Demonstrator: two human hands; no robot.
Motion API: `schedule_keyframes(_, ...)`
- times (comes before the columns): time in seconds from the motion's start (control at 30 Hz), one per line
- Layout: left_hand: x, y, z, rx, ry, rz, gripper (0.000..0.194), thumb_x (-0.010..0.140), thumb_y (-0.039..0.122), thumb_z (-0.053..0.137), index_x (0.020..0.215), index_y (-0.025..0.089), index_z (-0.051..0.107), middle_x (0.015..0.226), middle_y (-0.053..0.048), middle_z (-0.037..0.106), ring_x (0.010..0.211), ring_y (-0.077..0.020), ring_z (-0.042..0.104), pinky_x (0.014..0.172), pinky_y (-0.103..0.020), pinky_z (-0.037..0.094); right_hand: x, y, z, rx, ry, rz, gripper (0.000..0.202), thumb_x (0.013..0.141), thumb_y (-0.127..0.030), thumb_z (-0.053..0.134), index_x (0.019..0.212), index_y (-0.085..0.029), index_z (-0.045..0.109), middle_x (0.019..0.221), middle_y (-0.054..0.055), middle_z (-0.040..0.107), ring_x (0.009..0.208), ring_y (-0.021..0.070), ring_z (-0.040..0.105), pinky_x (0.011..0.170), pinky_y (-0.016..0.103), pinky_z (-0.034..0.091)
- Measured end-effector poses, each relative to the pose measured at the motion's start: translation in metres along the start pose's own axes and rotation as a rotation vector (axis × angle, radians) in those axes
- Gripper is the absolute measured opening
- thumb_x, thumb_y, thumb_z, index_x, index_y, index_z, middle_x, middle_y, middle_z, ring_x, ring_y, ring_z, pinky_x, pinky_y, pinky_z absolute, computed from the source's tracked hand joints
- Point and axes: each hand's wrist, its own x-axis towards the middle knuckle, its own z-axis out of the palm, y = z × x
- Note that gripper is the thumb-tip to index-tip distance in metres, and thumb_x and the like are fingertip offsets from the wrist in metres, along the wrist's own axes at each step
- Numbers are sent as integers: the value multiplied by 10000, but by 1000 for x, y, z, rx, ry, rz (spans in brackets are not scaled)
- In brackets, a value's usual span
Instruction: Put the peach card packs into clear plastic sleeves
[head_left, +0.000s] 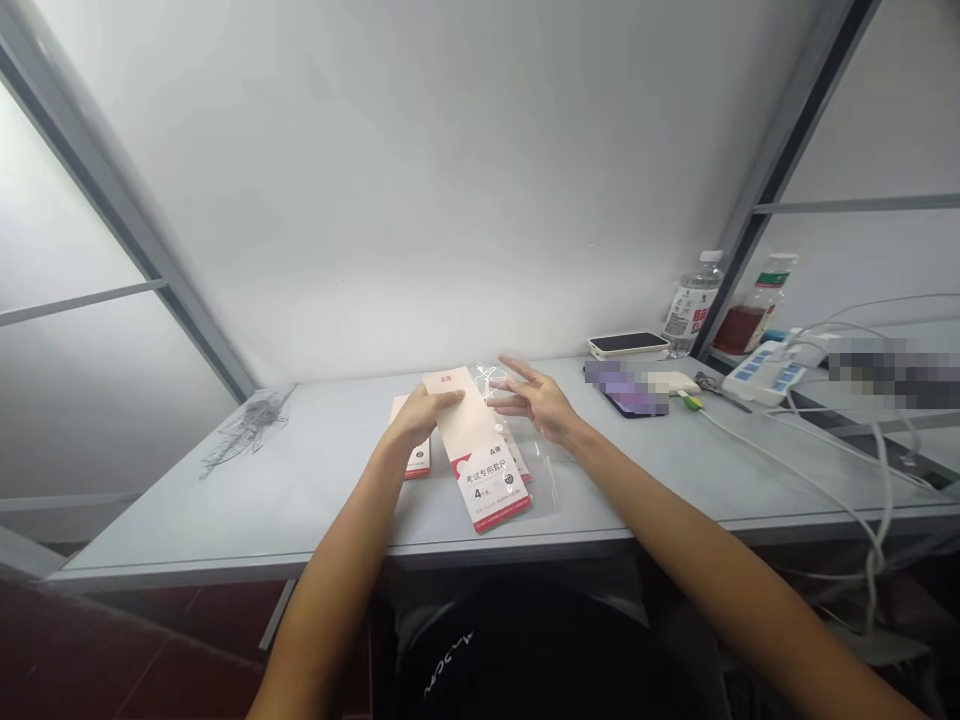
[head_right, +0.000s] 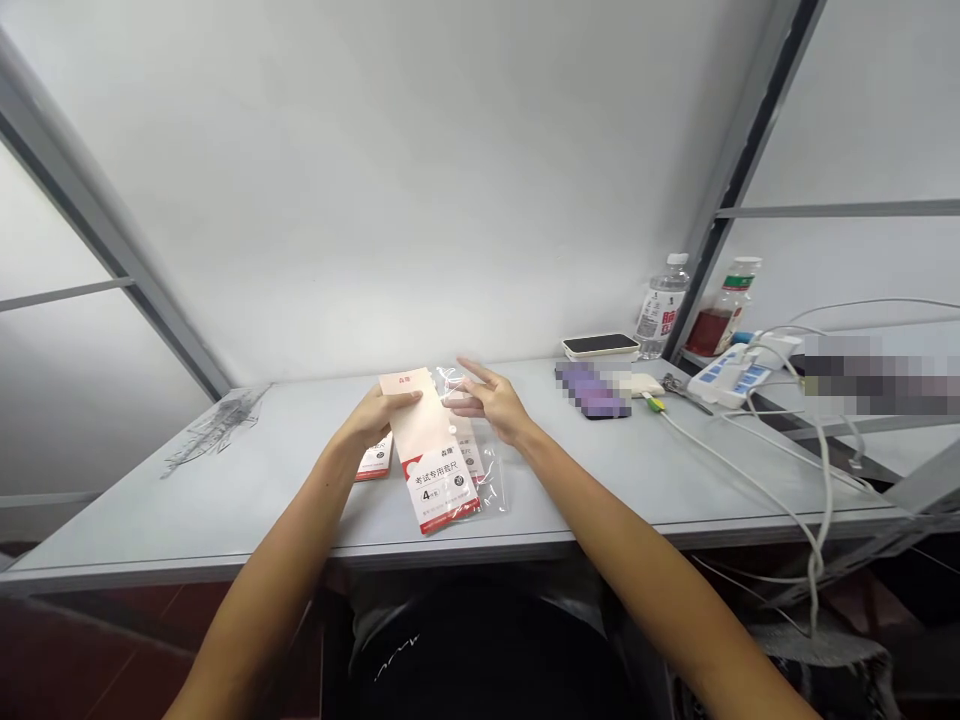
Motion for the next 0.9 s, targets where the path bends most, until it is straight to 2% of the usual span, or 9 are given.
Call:
schedule_keyframes(0.2, 0, -3, 2, 38, -40, -12, 322, 637, 312, 699, 908, 143, 654, 914, -114, 684, 792, -252, 639, 698, -364, 500, 2, 6, 2, -21, -1, 29, 474, 802, -260, 605, 1266, -282, 511, 937, 28, 681, 711, 153, 687, 771, 354, 559)
schedule_keyframes(0.3, 0, -4, 3, 37, -67, -6, 318, 638, 319, 701, 900, 144, 657, 912, -116, 685, 785, -251, 638, 696, -369, 499, 2, 8, 3, -9, -10, 38, 476, 797, -258, 609, 1263, -280, 511, 956, 29, 675, 705, 152, 686, 767, 354, 559)
schedule_keyframes(0.47, 0, -7, 7, 74, -69, 13, 370, 629, 339, 711, 939, 144, 658, 939, -117, 684, 828, -260, 636, 732, -379, 495, 1, 9, 8, -32, -12, 82, 467, 788, -250, 605, 1247, -244, 519, 937, 40, 678, 647, 143, 671, 682, 328, 566)
schedule_keyframes(0.63, 1, -13, 13, 135, 90, 91, 407, 657, 412, 682, 956, 137, 657, 967, -135, 675, 878, -279, 628, 745, -383, 492, 2, 11, 9, -11, -43, 63, 464, 736, -256, 657, 1186, -206, 552, 850, 39, 688, 729, 158, 657, 674, 305, 543)
schedule_keyframes(0.73, 3, -13, 15, 143, 166, 157, 421, 653, 442, 682, 937, 134, 634, 1000, -135, 662, 876, -263, 627, 715, -353, 497, 3, 11, 7, -10, -55, 81, 416, 687, -273, 702, 1082, -186, 603, 836, 51, 692, 751, 169, 650, 659, 298, 531)
schedule_keyframes(0.8, 4, -12, 14, 130, 297, 227, 467, 633, 451, 700, 968, 144, 593, 1004, -123, 654, 861, -234, 628, 698, -327, 501, 2, 11, 6, -52, -110, 148, 370, 647, -292, 734, 981, -165, 639, 798, 59, 692, 710, 169, 646, 618, 283, 519)
schedule_keyframes(0.9, 6, -11, 12, 80, 497, 283, 638, 603, 458, 727, 1127, 187, 484, 945, -82, 651, 804, -190, 631, 656, -295, 506, 0, 11, 8, -104, -221, 188, 318, 577, -293, 780, 828, -139, 661, 711, 50, 678, 642, 160, 631, 565, 259, 495)
